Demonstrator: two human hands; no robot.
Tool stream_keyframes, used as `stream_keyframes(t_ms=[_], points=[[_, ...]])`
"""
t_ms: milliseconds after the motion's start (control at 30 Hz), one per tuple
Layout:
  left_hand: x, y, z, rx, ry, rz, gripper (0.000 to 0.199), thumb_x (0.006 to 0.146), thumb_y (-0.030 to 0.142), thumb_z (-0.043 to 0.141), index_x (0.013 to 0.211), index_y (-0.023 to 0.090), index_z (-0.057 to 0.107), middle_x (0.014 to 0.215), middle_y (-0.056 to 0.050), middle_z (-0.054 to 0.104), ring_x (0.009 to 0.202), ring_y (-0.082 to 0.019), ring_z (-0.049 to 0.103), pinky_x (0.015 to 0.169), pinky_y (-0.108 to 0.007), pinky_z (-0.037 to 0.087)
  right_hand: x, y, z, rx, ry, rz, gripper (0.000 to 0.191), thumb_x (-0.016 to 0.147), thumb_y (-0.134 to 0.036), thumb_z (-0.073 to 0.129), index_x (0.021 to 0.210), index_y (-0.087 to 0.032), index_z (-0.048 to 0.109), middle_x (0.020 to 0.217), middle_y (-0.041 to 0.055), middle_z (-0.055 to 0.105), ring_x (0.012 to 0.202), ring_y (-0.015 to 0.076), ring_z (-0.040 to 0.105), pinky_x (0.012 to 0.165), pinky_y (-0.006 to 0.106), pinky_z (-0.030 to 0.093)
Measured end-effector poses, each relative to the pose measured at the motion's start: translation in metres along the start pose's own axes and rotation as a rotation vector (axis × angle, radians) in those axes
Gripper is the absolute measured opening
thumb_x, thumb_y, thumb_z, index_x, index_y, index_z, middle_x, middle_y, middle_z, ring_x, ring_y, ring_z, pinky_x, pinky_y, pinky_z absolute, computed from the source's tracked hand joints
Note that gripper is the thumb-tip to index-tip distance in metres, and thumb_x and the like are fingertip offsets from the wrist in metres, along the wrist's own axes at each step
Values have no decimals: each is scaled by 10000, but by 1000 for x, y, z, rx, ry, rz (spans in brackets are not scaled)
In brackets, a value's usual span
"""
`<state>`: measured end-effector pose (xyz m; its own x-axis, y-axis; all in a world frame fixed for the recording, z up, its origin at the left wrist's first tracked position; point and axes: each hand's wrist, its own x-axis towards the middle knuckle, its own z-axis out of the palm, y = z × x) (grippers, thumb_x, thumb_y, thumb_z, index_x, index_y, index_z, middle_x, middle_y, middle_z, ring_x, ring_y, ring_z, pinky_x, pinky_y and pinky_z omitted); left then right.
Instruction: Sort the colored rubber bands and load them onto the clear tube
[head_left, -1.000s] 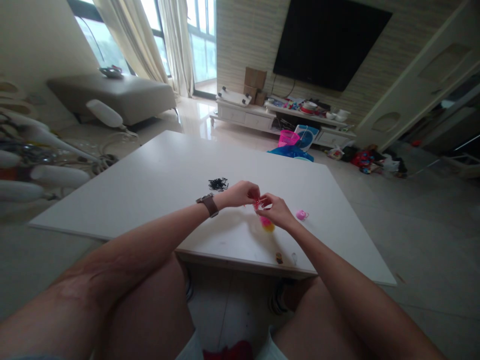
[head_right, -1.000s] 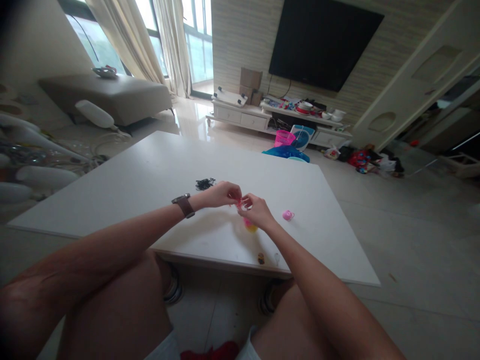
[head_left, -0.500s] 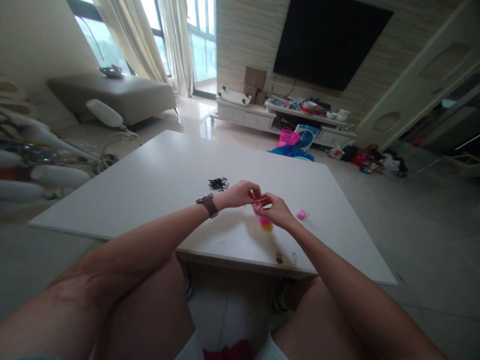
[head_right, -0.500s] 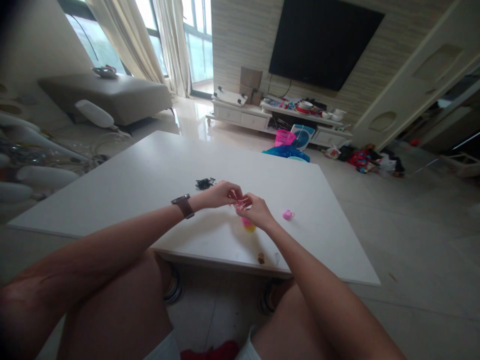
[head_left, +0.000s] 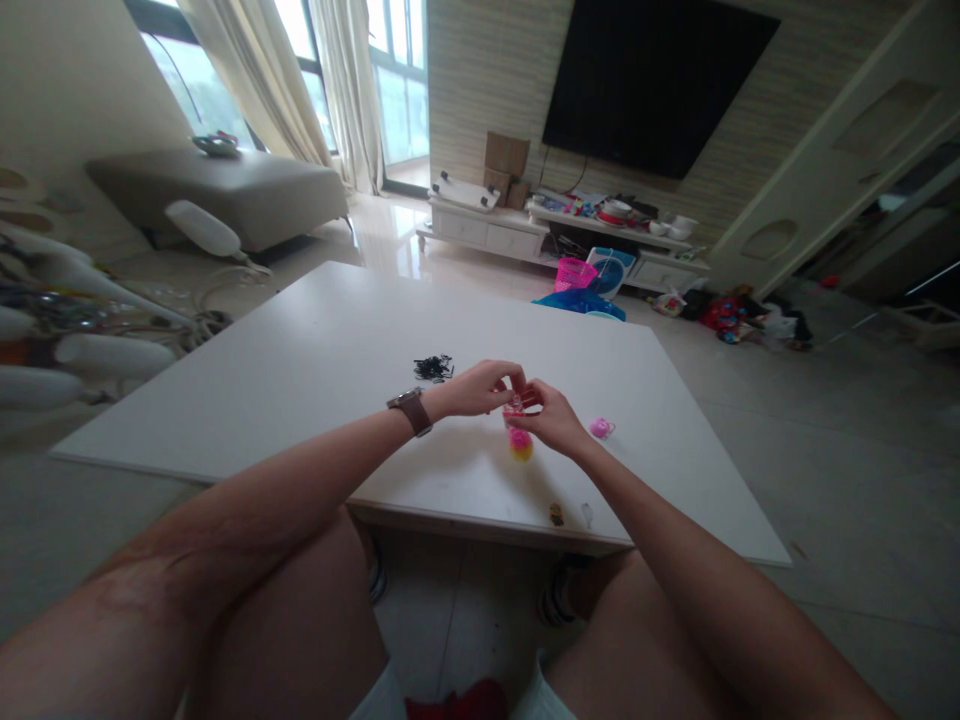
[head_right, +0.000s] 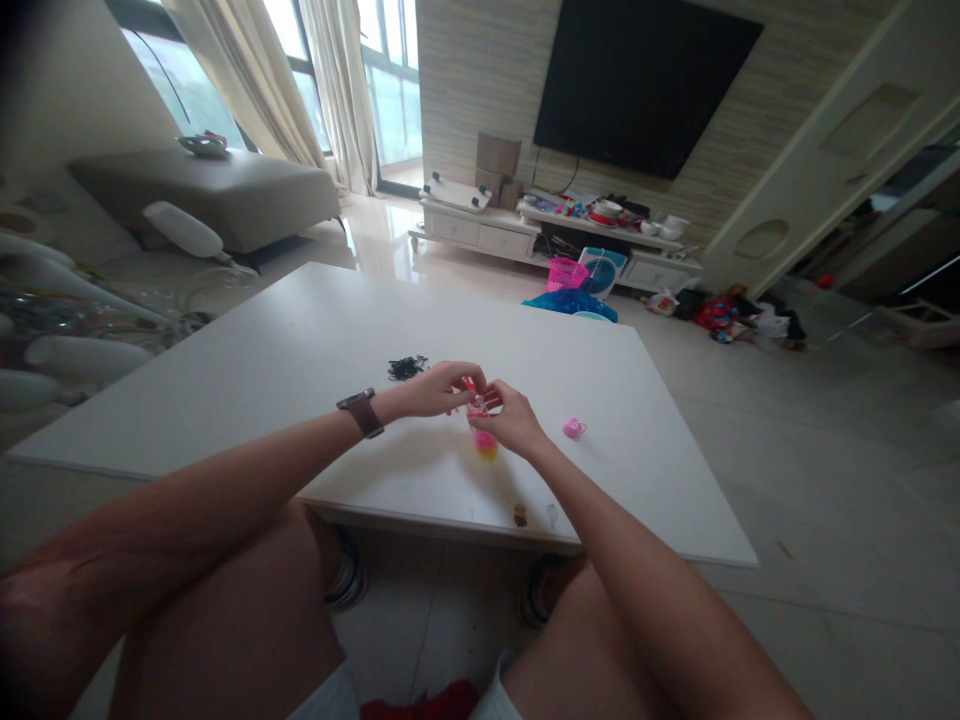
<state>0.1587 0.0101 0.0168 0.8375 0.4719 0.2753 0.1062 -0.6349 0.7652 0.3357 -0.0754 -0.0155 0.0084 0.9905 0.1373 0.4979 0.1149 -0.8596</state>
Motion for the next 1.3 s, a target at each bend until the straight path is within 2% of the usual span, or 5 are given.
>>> stream_keyframes(t_ms=[200,500,733,1000,1300], points=[[1,0,-8,141,193,111,97,793,101,578,806,139,666,769,-15,654,696,-108,587,677,-227,478,0,-1,1,64,53,15,373,630,-248,780,945,-207,586,900,17,668,826,187,660,708,331,582],[-7,6,-1,490,-120,95,324,954,392,502,973,215,773,1175,-109,561,1145,-260,479,974,-390,428,-3,-5,4,17,158,-144,426,697,-241,741,1071,-239,538,948,24,687,885,198,686,764,362,604],[-6,10,10,452,-232,22,364,977,375,454,854,211,754,1015,-83,591,1065,-246,476,1040,-408,362,-9,-14,6,-62,127,-262,382,727,-191,668,1077,-254,529,983,11,707,884,185,693,815,366,598],[-3,7,-11,258,-90,36,331,957,386,523,868,213,791,1075,-85,632,1089,-226,519,1036,-333,360,-8,-16,5,13,118,-135,467,714,-270,743,1115,-252,504,918,10,712,853,195,700,765,364,612],[-4,8,0,228,-275,18,434,967,407,491,661,184,703,877,-55,701,990,-209,566,1044,-333,346,-12,-19,9,14,38,-172,509,689,-217,745,1138,-253,507,930,-1,694,828,172,684,726,314,592]])
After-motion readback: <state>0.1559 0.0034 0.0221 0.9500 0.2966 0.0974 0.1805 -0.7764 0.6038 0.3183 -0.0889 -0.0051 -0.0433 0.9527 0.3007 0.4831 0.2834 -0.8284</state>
